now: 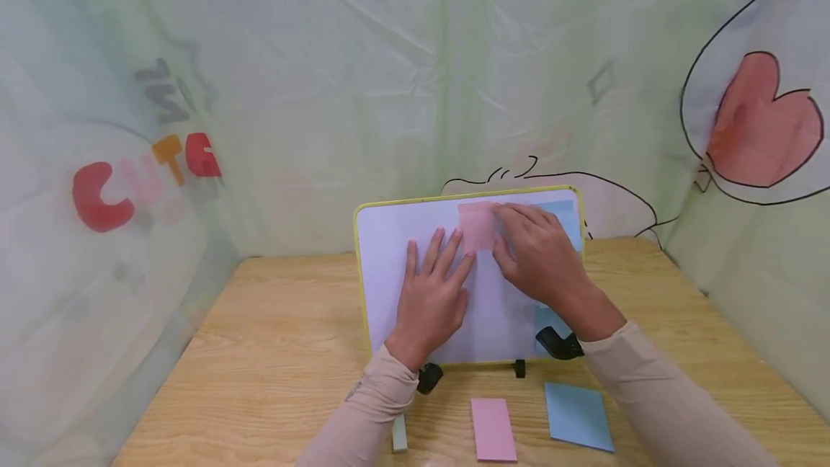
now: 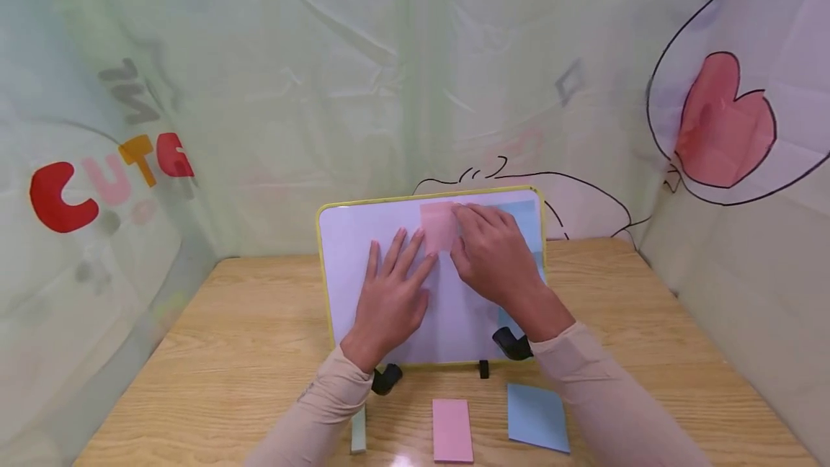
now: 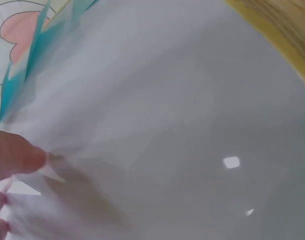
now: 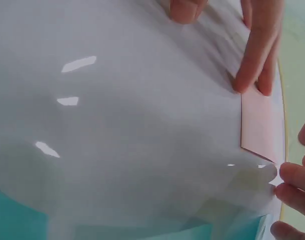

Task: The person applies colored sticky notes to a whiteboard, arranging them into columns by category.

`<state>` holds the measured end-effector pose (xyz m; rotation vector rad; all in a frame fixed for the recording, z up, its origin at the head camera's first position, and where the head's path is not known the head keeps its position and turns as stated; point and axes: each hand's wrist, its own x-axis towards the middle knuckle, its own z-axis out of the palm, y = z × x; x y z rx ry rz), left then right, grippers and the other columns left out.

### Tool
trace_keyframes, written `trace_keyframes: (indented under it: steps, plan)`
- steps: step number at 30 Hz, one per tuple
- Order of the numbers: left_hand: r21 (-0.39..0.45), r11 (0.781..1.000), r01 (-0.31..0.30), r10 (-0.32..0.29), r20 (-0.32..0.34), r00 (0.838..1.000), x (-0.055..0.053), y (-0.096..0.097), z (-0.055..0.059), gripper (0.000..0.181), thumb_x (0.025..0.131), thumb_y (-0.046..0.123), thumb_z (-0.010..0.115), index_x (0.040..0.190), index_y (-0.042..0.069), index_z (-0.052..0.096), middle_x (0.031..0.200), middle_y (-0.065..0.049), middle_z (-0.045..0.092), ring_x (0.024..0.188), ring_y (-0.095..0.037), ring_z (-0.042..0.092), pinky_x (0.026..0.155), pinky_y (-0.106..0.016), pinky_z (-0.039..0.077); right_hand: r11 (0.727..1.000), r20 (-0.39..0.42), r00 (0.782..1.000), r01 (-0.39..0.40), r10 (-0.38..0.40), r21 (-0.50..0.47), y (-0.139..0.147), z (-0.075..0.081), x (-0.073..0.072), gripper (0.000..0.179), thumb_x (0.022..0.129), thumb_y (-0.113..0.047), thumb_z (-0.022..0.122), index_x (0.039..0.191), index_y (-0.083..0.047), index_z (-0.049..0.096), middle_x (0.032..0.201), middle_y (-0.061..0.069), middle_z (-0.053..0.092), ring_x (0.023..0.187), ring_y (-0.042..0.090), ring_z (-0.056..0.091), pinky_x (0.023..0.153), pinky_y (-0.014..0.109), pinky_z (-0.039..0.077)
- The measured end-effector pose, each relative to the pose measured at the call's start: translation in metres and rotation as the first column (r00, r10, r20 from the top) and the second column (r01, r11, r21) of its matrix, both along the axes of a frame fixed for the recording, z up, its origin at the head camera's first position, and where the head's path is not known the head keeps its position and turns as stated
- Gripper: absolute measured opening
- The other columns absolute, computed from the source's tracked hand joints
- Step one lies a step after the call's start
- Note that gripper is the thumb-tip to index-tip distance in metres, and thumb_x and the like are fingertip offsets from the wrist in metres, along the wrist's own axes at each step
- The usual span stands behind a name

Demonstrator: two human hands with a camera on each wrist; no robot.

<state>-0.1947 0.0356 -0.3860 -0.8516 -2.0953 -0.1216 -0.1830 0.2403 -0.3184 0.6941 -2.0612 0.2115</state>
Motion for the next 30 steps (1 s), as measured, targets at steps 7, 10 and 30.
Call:
trace_keyframes:
  steps: [7, 10, 30]
  plan:
    - [0.058, 0.996, 0.067, -0.068, 0.014, 0.998, 0.007, -0.008, -0.002, 0.041, 0.086, 0.02, 0.072, 0.126, 0.016, 0.069, 0.152, -0.013, 0.045, 0.145, -0.033, 0.033, 0.112, -0.064, 0.024, 0.992, -0.017, 0.994, -0.108, 0.107, -0.071, -0.005, -0.009, 0.017, 0.043, 0.084, -0.006, 0.065, 0.125, 0.008, 0.062, 0.118, 0.022, 0.067, 0.107, 0.04, 0.064, 0.088, 0.059, 0.05]
    - [0.084, 0.993, 0.086, -0.089, 0.024, 0.996, 0.013, -0.009, -0.004, 0.036, 0.085, 0.019, 0.073, 0.121, 0.015, 0.071, 0.148, -0.015, 0.049, 0.142, -0.033, 0.039, 0.11, -0.063, 0.028, 0.987, -0.009, 0.991, -0.136, 0.136, -0.088, -0.007, -0.014, 0.025, 0.041, 0.083, -0.006, 0.063, 0.123, 0.006, 0.064, 0.116, 0.02, 0.069, 0.102, 0.039, 0.066, 0.085, 0.058, 0.051]
    - [0.138, 0.961, 0.239, -0.262, 0.187, 0.947, 0.058, -0.017, -0.044, 0.01, 0.088, 0.017, 0.073, 0.096, 0.016, 0.078, 0.094, 0.005, 0.067, 0.084, -0.009, 0.062, 0.075, -0.023, 0.051, 0.987, 0.254, 0.954, -0.155, 0.159, -0.034, -0.01, -0.09, 0.079, 0.014, 0.086, -0.013, 0.069, 0.097, -0.011, 0.077, 0.088, -0.005, 0.073, 0.078, 0.01, 0.068, 0.063, 0.033, 0.056]
